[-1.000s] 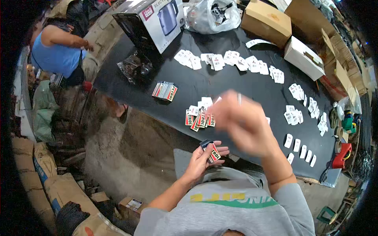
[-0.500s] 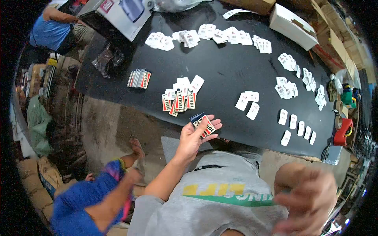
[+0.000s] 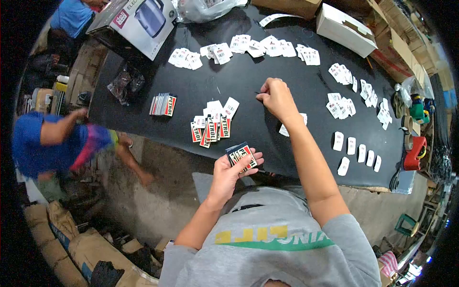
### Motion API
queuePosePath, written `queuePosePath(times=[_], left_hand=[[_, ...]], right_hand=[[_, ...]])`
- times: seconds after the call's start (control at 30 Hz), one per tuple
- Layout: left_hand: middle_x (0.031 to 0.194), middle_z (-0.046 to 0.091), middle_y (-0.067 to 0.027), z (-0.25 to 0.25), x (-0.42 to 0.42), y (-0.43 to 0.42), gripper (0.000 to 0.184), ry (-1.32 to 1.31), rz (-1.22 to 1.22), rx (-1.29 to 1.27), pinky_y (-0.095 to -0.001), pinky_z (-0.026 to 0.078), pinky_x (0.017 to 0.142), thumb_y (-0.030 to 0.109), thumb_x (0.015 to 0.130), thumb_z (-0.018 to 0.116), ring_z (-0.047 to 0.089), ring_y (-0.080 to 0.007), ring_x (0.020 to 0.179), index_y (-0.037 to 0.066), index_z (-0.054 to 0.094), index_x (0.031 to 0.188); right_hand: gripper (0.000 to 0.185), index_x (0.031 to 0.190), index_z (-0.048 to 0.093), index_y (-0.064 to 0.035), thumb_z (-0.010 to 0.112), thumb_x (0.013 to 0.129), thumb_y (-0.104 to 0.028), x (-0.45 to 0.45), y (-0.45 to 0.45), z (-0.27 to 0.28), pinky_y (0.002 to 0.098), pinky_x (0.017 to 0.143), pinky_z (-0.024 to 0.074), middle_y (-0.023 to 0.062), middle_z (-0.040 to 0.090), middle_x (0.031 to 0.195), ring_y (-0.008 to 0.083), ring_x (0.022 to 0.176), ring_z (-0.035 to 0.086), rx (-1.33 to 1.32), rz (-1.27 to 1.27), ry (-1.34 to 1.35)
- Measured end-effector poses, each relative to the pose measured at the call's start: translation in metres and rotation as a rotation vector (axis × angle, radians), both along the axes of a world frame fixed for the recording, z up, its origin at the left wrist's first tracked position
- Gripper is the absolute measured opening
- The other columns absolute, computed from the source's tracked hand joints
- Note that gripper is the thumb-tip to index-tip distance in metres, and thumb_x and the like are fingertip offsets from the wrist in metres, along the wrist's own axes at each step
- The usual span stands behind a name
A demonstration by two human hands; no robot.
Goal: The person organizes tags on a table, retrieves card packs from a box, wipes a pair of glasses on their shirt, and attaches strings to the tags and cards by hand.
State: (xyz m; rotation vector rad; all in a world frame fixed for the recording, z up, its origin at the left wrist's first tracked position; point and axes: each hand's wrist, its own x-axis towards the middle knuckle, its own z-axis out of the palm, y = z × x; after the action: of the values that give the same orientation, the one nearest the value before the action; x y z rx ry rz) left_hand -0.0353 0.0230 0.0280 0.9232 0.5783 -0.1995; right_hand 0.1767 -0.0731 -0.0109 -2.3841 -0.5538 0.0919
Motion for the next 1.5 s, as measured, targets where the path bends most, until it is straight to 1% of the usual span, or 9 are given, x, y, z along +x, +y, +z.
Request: queuePosePath(times=[0.23, 0.47, 0.63, 0.83, 1.13, 1.27, 1.37, 1.4, 1.5], left_hand=[[0.093, 0.07, -0.0128, -0.012, 0.009, 0.006, 0.018, -0.017, 0.058, 0.087, -0.0263, 0.058, 0.065, 0.013, 0.087, 0.065, 0.07, -0.0208, 0.083, 0.001, 0.064, 0.1], [0.085, 0.07, -0.0096, -0.013, 0.022, 0.012, 0.015, -0.077, 0.173, 0.226, -0.024, 0.057, 0.059, 0.008, 0.081, 0.072, 0.069, -0.0151, 0.073, 0.002, 0.066, 0.094], [0.081, 0.069, -0.0067, -0.012, 0.03, 0.006, 0.014, -0.131, 0.222, 0.33, -0.022, 0.056, 0.056, 0.006, 0.078, 0.074, 0.065, -0.0101, 0.067, -0.001, 0.068, 0.089], [0.079, 0.069, -0.0053, -0.004, 0.034, 0.0, 0.014, -0.213, 0.269, 0.486, -0.0215, 0.055, 0.054, 0.004, 0.077, 0.075, 0.063, -0.0077, 0.063, -0.002, 0.068, 0.088], [0.072, 0.067, -0.0019, -0.008, 0.029, -0.001, 0.013, -0.204, 0.306, 0.622, -0.0209, 0.05, 0.054, 0.006, 0.077, 0.076, 0.058, -0.0042, 0.062, -0.003, 0.068, 0.081], [0.069, 0.065, 0.001, -0.015, 0.026, -0.003, 0.015, -0.268, 0.256, 0.906, -0.0229, 0.046, 0.058, 0.009, 0.077, 0.075, 0.052, -0.0024, 0.065, -0.003, 0.067, 0.082], [0.075, 0.069, -0.0017, -0.007, 0.025, 0.004, 0.015, -0.255, 0.206, 1.07, -0.0235, 0.048, 0.06, 0.009, 0.076, 0.077, 0.056, -0.0033, 0.067, -0.002, 0.069, 0.084], [0.074, 0.069, -0.0039, -0.004, 0.025, 0.004, 0.014, -0.258, 0.205, 1.12, -0.0243, 0.048, 0.06, 0.009, 0.076, 0.077, 0.058, -0.0051, 0.065, -0.001, 0.069, 0.083], [0.074, 0.069, -0.0075, -0.002, 0.027, 0.005, 0.011, -0.329, 0.206, 1.211, -0.026, 0.049, 0.059, 0.006, 0.074, 0.076, 0.062, -0.0108, 0.063, 0.002, 0.07, 0.082]], right_hand=[[0.012, 0.082, 0.059, 0.0041, 0.065, 0.077, -0.005, -0.002, -0.006, 0.004, 0.0455, 0.073, 0.0487, 0.0239, 0.062, 0.082, 0.0396, 0.077, 0.061, 0.031, 0.123, -0.07], [0.007, 0.084, 0.064, -0.0003, 0.068, 0.079, 0.0, -0.042, -0.044, 0.082, 0.0223, 0.06, 0.0448, 0.0029, 0.064, 0.076, 0.006, 0.065, 0.055, 0.514, 0.005, 0.17], [0.006, 0.083, 0.07, -0.0018, 0.069, 0.078, 0.0, -0.064, -0.054, 0.091, 0.022, 0.062, 0.0463, 0.0035, 0.065, 0.078, 0.0079, 0.07, 0.059, 0.625, 0.062, 0.131], [0.007, 0.078, 0.063, -0.0001, 0.068, 0.075, -0.004, -0.101, -0.035, 0.068, 0.0285, 0.051, 0.0434, 0.0093, 0.058, 0.071, 0.0182, 0.059, 0.057, 0.372, 0.161, 0.097], [0.007, 0.08, 0.06, 0.0008, 0.065, 0.076, -0.004, -0.11, -0.027, 0.063, 0.0372, 0.057, 0.0479, 0.0143, 0.059, 0.077, 0.0304, 0.067, 0.06, 0.323, 0.127, 0.033], [0.007, 0.08, 0.06, 0.0014, 0.064, 0.076, -0.003, -0.112, -0.025, 0.061, 0.0385, 0.06, 0.0486, 0.0154, 0.059, 0.078, 0.0325, 0.07, 0.06, 0.362, 0.146, 0.014], [0.008, 0.084, 0.062, 0.0014, 0.065, 0.076, 0.002, -0.109, -0.022, 0.055, 0.0323, 0.057, 0.0495, 0.0131, 0.061, 0.075, 0.0245, 0.065, 0.063, 0.462, 0.126, 0.115], [0.01, 0.089, 0.064, 0.002, 0.065, 0.079, 0.003, -0.112, -0.023, 0.058, 0.0259, 0.054, 0.0505, 0.0095, 0.063, 0.075, 0.0154, 0.063, 0.065, 0.516, 0.051, 0.331], [0.014, 0.096, 0.065, 0.0037, 0.064, 0.082, 0.003, -0.106, -0.028, 0.065, 0.0229, 0.055, 0.0523, 0.0074, 0.064, 0.077, 0.012, 0.064, 0.066, 0.645, 0.068, 0.601]])
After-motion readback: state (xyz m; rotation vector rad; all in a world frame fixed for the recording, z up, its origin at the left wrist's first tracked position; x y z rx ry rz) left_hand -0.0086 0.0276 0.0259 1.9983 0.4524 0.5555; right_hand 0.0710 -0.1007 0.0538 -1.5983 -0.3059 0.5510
